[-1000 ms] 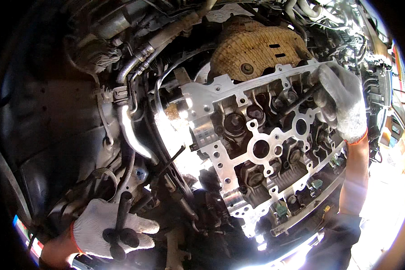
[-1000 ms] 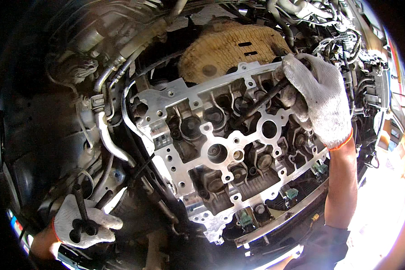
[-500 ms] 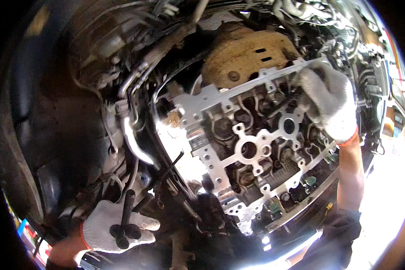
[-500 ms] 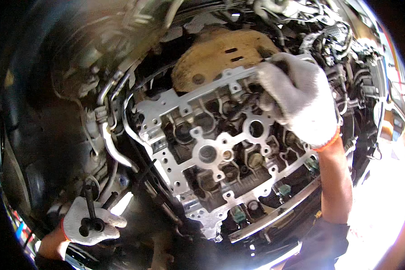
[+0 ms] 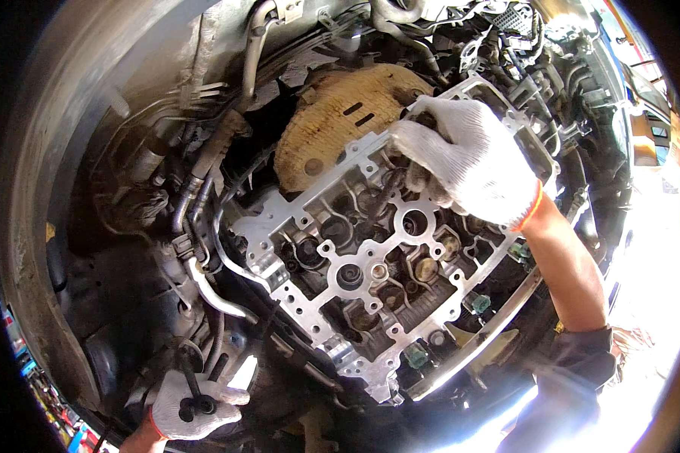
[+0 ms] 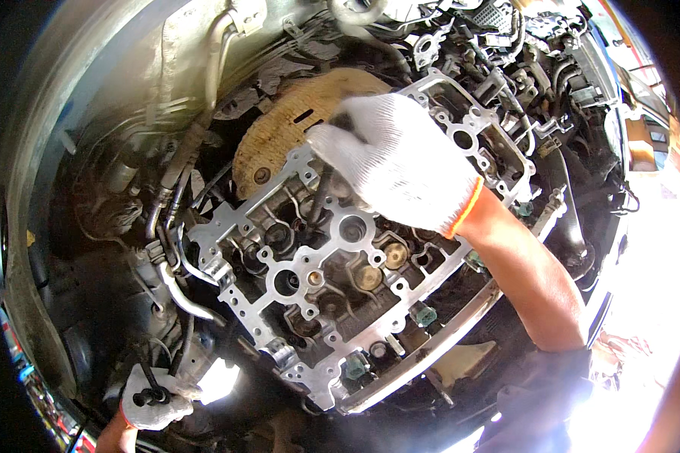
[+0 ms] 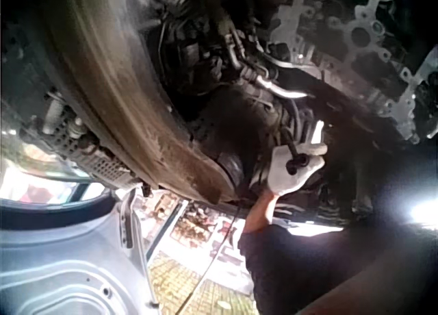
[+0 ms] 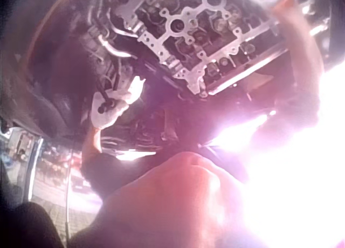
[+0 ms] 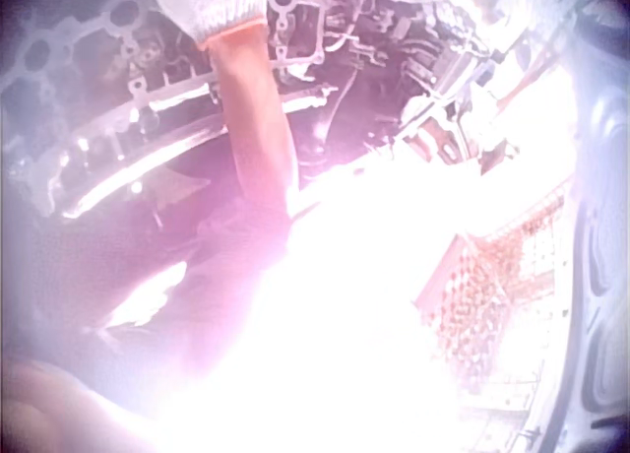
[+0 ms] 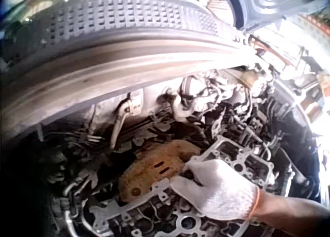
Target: The person lifts a cylinder head from the ground, places it onto an engine block inside the engine bay of a car, and then retrieves several long bolts from a cardboard box.
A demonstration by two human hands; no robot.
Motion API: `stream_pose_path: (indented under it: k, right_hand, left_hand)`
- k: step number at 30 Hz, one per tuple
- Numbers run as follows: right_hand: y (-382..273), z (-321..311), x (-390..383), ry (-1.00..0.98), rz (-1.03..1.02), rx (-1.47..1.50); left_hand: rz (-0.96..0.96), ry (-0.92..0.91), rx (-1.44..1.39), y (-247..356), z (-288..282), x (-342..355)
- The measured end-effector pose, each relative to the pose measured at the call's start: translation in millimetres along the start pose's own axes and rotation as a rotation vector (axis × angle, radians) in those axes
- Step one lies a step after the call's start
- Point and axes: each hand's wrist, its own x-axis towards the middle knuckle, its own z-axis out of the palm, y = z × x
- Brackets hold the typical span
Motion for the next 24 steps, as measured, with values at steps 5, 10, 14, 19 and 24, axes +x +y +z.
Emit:
stream_pose_path:
  k: [5, 10, 14, 19, 24]
  right_hand:
    - [-17, 6, -2, 0.023, 0.089, -0.041]
    - [11, 3, 4, 0.156, -0.809, -0.841]
    - [2, 11, 2, 0.032, -0.428, -0.474]
    - [4, 6, 7, 0.184, -0.779, -0.867]
    - [-31, 22, 0, 0.004, -0.103, -0.253]
  left_hand:
    - [0.343, -0.004, 0.154, 8, 2, 8]
    - [0.339, 0.014, 0.318, 8, 0, 3]
    - [0.463, 0.012, 0.277, 5, 0, 8]
    - [0.446, 0.008, 0.28, 10, 1, 6]
    - [0.512, 0.034, 0.287, 7, 2, 6]
